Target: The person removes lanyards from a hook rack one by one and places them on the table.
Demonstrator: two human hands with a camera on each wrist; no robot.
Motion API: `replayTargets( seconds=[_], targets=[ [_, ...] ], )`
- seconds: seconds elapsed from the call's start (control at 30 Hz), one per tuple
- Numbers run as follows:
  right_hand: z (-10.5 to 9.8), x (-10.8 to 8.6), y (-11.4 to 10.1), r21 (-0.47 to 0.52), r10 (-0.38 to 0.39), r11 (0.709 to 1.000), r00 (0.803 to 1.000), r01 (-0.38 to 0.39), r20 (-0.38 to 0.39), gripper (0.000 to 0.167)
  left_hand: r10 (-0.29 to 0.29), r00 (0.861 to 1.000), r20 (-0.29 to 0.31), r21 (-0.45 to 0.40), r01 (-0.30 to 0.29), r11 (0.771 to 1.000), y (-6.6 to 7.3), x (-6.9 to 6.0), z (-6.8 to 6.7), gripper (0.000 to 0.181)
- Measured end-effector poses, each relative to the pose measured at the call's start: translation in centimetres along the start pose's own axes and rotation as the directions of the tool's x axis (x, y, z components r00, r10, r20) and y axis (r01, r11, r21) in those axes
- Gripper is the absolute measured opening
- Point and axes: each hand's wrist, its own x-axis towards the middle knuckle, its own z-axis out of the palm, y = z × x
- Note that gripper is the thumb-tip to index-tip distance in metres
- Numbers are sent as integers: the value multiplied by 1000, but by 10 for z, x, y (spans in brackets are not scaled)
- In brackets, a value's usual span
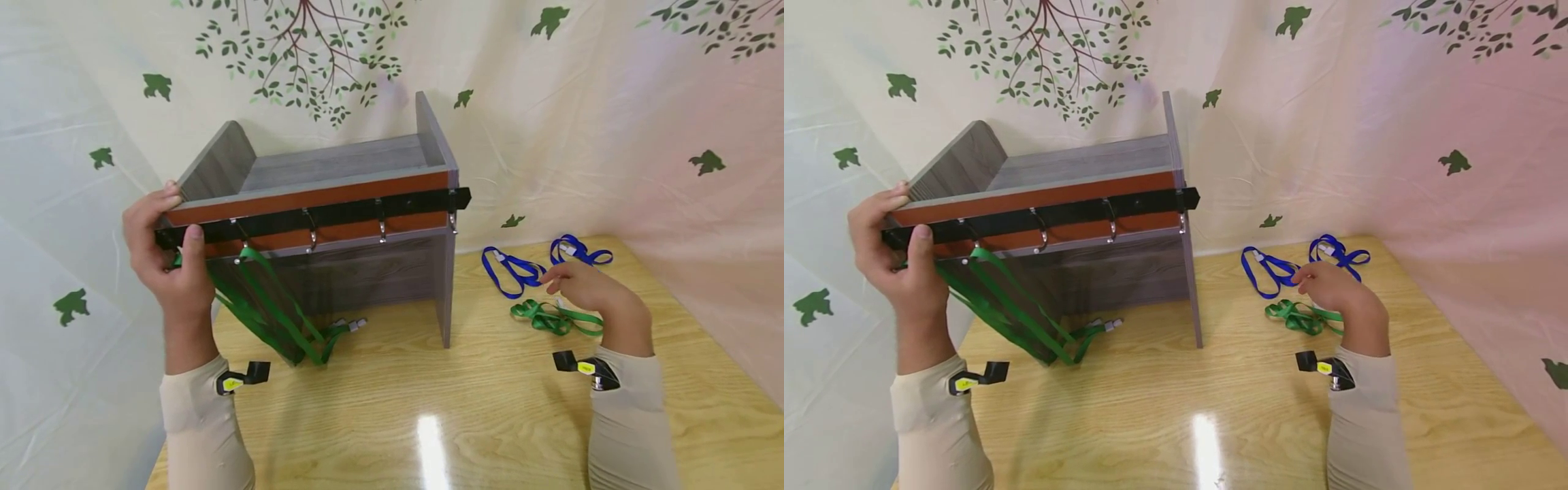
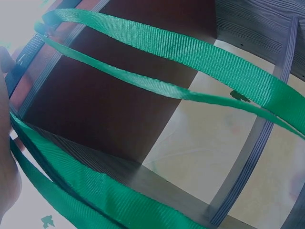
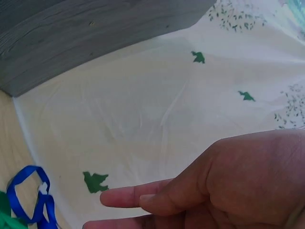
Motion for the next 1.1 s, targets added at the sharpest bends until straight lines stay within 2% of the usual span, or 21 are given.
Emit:
replayTargets(
  seconds=[0.1, 0.3, 0.4, 0.67, 0.9, 1.1],
  targets=[
    [0, -4, -8, 10, -33, 999, 999, 33, -22, 45, -1, 1000, 0, 0, 1, 1000, 0, 0, 0, 54],
    [-1, -14, -23, 54, -69, 996, 998, 70, -8, 46, 0, 1000, -4, -1, 0, 1000, 1, -1, 0, 55],
    [-1, -19, -30, 48, -112, 992, 993, 113, -26, 46, 1, 1000, -9, -2, -1, 1000, 1, -1, 0, 57],
    [4, -31, -53, 19, -246, 968, 964, 249, -103, 37, -4, 1000, -7, -3, 4, 1000, 2, -1, 1, 54],
    [9, -39, -67, 4, -243, 969, 965, 245, -99, 36, -3, 1000, -8, -5, 3, 1000, 2, -1, 1, 51],
    [13, -47, -78, -16, -268, 963, 959, 268, -95, 35, 7, 1000, -8, 0, -7, 1000, 1, 0, 0, 56]
  ],
)
